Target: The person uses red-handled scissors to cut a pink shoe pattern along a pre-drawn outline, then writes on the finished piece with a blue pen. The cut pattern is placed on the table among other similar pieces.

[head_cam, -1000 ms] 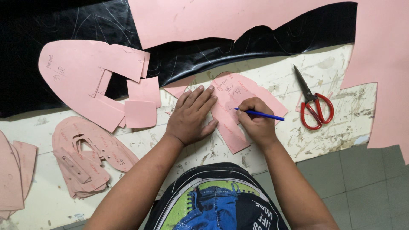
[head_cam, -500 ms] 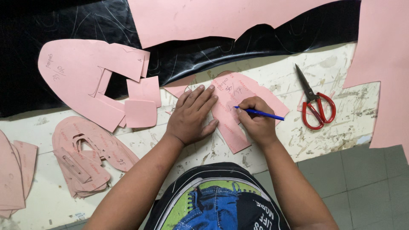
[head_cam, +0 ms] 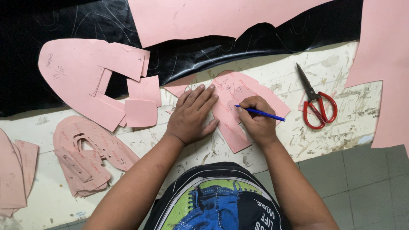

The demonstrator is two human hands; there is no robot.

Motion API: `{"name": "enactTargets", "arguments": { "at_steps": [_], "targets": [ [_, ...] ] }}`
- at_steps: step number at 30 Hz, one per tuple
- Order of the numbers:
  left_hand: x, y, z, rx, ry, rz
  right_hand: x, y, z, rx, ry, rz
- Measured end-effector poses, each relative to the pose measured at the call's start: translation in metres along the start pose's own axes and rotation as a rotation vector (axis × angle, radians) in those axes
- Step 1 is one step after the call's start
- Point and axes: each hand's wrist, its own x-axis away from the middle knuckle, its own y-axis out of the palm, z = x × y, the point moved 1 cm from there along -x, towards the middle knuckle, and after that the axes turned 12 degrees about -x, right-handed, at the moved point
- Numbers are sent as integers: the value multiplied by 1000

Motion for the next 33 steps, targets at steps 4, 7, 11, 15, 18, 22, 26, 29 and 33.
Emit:
{"name": "enactTargets", "arguments": {
  "at_steps": [4, 7, 11, 15, 18, 22, 26, 29, 33],
  "targets": [
    [0, 0, 0, 6, -1, -1, -1, -1, -2, 75, -86, -31],
    [0, 0, 0, 2, 2, -6, -2, -2, -2, 47, -30, -21],
    [0, 0, 0, -4, 6, -12, -2, -2, -2, 52, -49, -23],
    [0, 0, 0, 17, 4, -4, -2, -2, -3, 49, -60, -14],
    [0, -1, -1, 9, 9, 2, -2, -3, -4, 38, -33, -16],
    [0, -2, 0, 19, 7, 11, -2, -3, -4, 73, -104, -22],
    [0, -2, 0, 17, 7, 17, -2, -4, -4, -3, -70, -23],
    [0, -2, -1, 15, 9, 13, -2, -3, -4, 54, -83, -11],
    [0, -3, 0, 16, 6, 9, -1, -4, -3, 14, -109, -8]
  ]
}}
